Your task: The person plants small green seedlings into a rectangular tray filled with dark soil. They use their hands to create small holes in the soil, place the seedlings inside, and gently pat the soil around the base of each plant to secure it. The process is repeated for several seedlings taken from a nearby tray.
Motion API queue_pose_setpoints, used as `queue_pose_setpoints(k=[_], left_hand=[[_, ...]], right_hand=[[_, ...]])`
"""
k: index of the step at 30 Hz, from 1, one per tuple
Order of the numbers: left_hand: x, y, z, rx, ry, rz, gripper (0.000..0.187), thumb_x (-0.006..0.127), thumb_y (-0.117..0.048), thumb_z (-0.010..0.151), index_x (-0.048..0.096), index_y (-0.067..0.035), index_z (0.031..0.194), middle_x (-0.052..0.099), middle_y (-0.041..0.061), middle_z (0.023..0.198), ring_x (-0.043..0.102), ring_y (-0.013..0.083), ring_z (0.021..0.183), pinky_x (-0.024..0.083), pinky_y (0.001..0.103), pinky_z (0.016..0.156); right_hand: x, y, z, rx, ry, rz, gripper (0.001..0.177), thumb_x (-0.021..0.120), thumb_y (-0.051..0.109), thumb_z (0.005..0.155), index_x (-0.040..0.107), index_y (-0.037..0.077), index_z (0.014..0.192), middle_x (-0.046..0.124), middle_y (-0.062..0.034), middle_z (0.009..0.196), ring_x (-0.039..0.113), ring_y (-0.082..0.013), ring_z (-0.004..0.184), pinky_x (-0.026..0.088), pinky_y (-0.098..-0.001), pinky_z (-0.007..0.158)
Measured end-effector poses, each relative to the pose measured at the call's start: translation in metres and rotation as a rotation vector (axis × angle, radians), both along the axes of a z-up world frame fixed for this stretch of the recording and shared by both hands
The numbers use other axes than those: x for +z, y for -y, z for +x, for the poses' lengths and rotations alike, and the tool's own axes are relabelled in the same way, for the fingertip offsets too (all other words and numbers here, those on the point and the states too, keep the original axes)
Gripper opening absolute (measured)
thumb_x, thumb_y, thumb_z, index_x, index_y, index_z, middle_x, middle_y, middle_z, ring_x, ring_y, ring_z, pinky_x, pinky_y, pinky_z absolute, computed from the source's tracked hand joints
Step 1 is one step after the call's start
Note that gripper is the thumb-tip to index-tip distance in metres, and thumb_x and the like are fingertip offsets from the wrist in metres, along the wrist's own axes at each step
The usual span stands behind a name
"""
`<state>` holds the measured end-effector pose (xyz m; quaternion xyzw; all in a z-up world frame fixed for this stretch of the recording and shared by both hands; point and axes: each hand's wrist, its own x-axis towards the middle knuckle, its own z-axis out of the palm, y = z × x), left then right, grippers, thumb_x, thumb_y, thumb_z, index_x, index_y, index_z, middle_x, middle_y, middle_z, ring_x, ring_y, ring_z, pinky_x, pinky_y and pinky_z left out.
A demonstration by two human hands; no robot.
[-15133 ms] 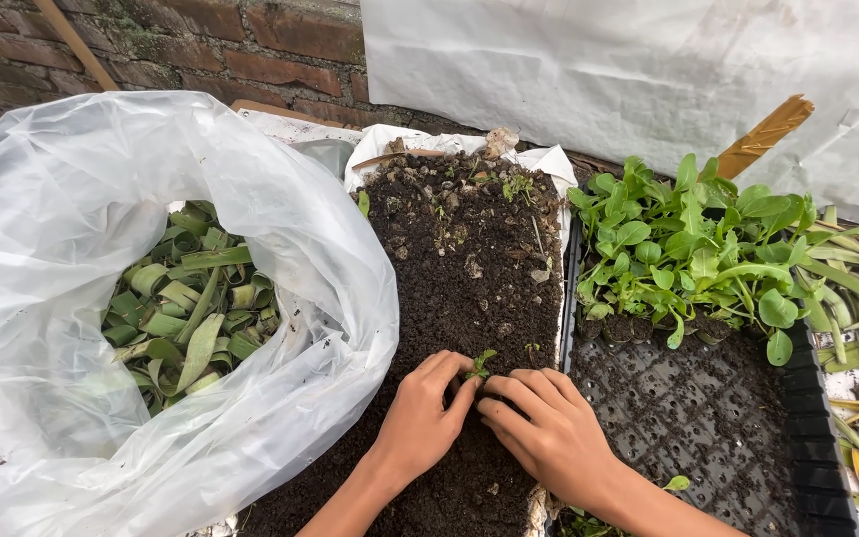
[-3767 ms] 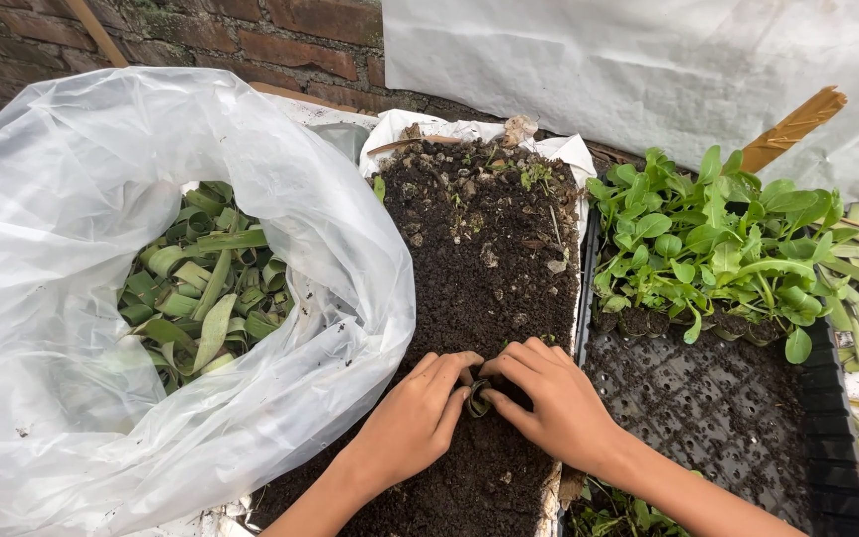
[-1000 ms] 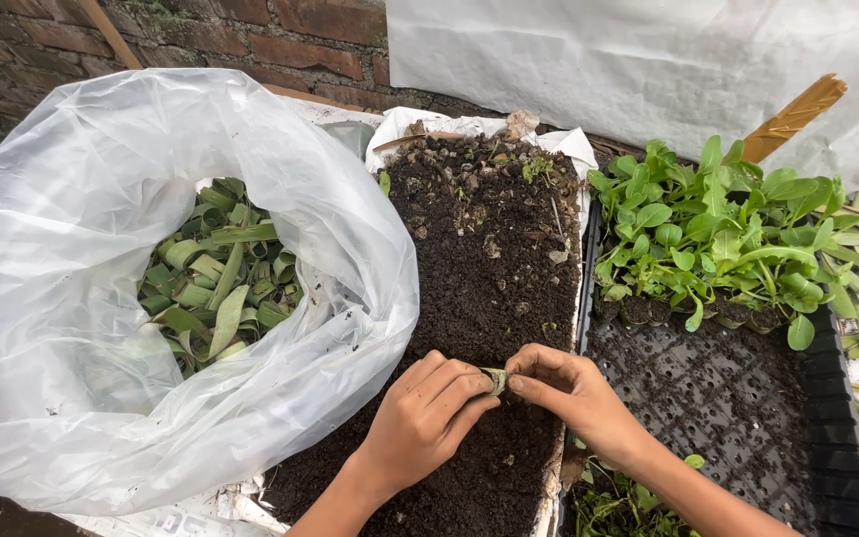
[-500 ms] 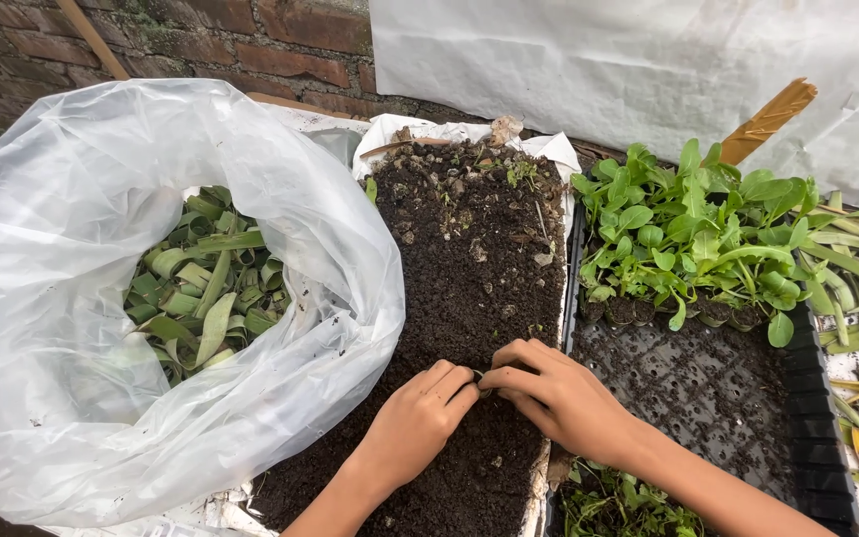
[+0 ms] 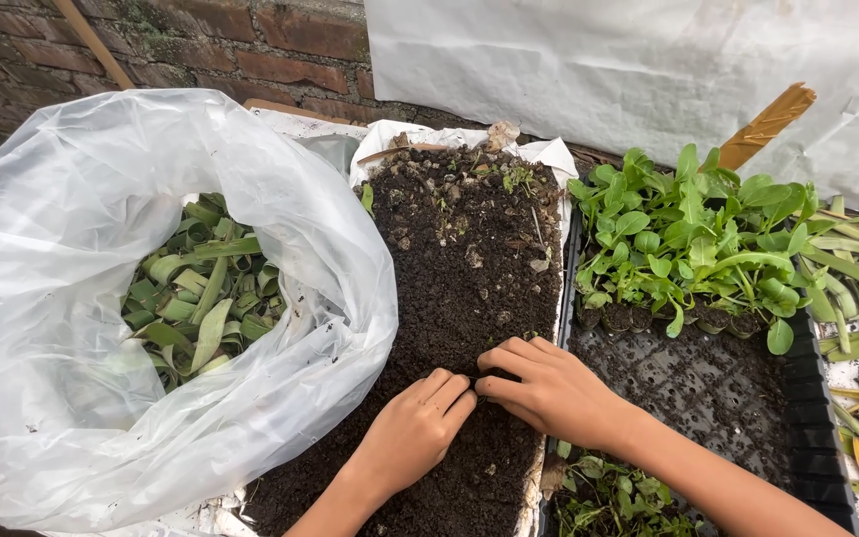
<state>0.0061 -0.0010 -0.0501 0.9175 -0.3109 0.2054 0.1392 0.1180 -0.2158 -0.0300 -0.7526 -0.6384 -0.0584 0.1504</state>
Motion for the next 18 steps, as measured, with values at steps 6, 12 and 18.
queue_pose_setpoints(k=[6, 12, 18], left_hand=[[0.006, 0.011, 0.003, 0.089, 0.086, -0.01, 0.017, 0.058, -0.007, 0.105, 0.06, -0.004, 0.088, 0.055, 0.007, 0.088, 0.051, 0.0243, 0.079, 0.046, 0.035, 0.067], [0.014, 0.008, 0.003, 0.078, -0.032, -0.227, 0.009, 0.061, -0.007, 0.102, 0.063, -0.001, 0.096, 0.064, 0.011, 0.102, 0.057, 0.0259, 0.088, 0.048, 0.036, 0.069], [0.031, 0.007, 0.002, 0.014, -0.104, -0.491, 0.008, 0.064, -0.003, 0.098, 0.067, 0.003, 0.101, 0.066, 0.014, 0.1, 0.061, 0.0267, 0.091, 0.053, 0.035, 0.083]], right_hand=[[-0.002, 0.001, 0.001, -0.012, -0.05, 0.009, 0.01, 0.06, 0.014, 0.1, 0.064, 0.01, 0.108, 0.062, -0.0112, 0.12, 0.058, -0.0276, 0.105, 0.046, -0.0388, 0.073], [0.0, 0.0, 0.002, -0.034, -0.204, 0.035, 0.012, 0.065, 0.017, 0.098, 0.065, 0.01, 0.108, 0.062, -0.0084, 0.116, 0.057, -0.0259, 0.101, 0.047, -0.039, 0.075], [0.023, -0.002, -0.01, -0.123, -0.676, 0.144, 0.026, 0.067, 0.018, 0.097, 0.064, 0.009, 0.121, 0.059, -0.0092, 0.123, 0.059, -0.0253, 0.118, 0.05, -0.0399, 0.099]])
